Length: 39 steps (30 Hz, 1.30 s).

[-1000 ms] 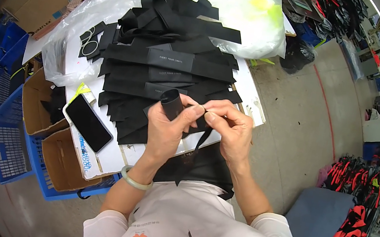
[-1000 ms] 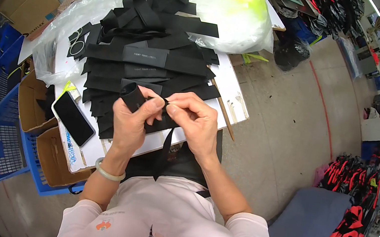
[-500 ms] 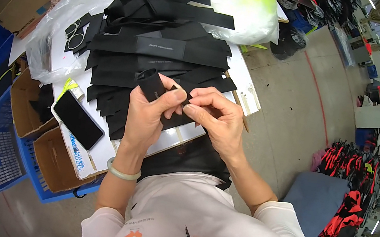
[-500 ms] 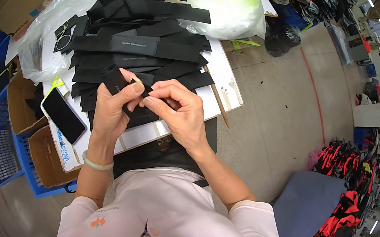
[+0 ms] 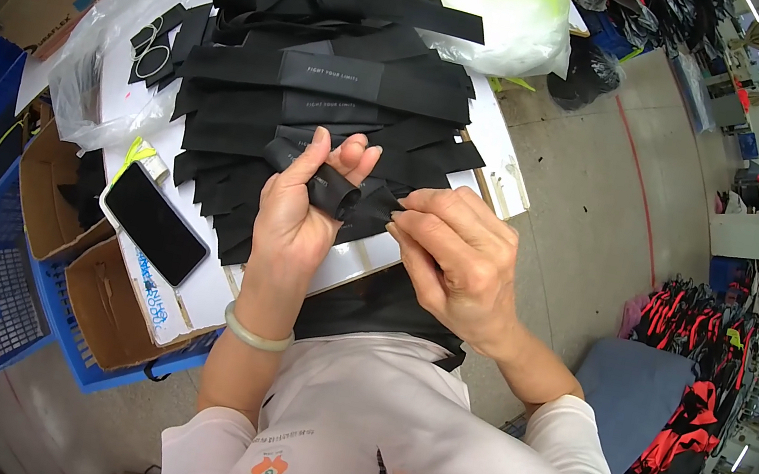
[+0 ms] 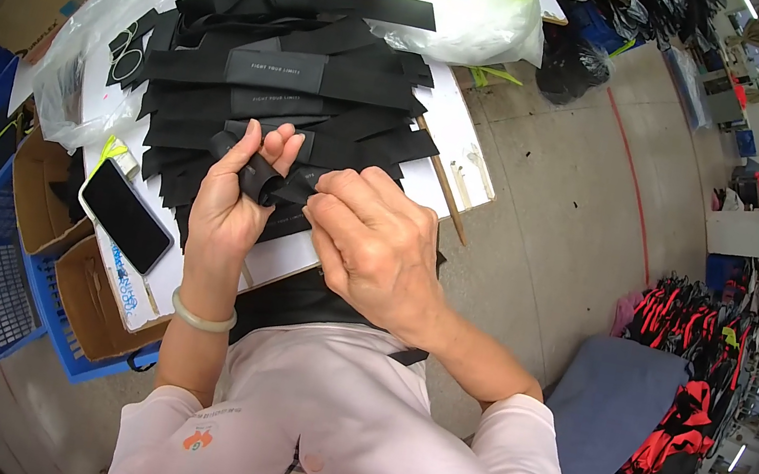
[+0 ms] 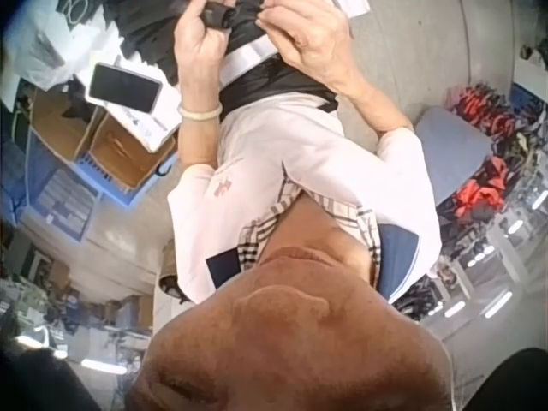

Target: Folding and preparing small black fabric strips using a wooden stick to assist with shaping.

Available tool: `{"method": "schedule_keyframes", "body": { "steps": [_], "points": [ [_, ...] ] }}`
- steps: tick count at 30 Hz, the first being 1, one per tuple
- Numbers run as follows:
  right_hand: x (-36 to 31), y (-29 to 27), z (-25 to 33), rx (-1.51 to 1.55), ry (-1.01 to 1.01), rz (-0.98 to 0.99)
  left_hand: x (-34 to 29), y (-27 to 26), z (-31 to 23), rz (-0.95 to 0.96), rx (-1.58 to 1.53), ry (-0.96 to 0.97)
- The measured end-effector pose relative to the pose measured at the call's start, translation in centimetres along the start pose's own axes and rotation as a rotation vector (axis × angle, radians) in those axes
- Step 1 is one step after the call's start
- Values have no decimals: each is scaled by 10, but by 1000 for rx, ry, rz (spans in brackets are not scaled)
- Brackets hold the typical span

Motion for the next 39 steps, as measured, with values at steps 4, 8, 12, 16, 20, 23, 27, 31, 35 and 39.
{"method": "schedule_keyframes", "body": {
  "steps": [4,8,12,16,20,23,27,31,35,39],
  "points": [
    [2,5,9,-125,-59,55,-4,4,1,-34,51,39],
    [1,10,14,-147,-99,116,-7,8,-2,-30,112,98],
    [3,15,9,-140,-58,96,-3,8,-3,45,111,185],
    [1,12,-2,-96,24,61,5,-1,-3,142,-32,168],
    [1,2,-6,-84,35,1,3,3,-1,164,-33,128],
    [1,0,-6,-73,50,0,-3,8,-5,69,8,134],
    [2,5,-1,-80,5,17,-4,7,-3,31,14,116],
    [0,11,1,-122,-43,20,-3,8,0,32,8,121],
    [1,16,5,-139,-76,46,-3,7,1,30,27,133],
    [0,25,-1,-65,-34,96,-3,6,3,30,98,202]
  ]
}}
Point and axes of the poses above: each hand's wrist, its own x-axis towards the middle knuckle, its own y-axis out of the palm, z = x × y, the point moved 9 cm from there along x, towards the middle knuckle, and after that the axes turned 7 degrees about z, right-handed, at the moved point
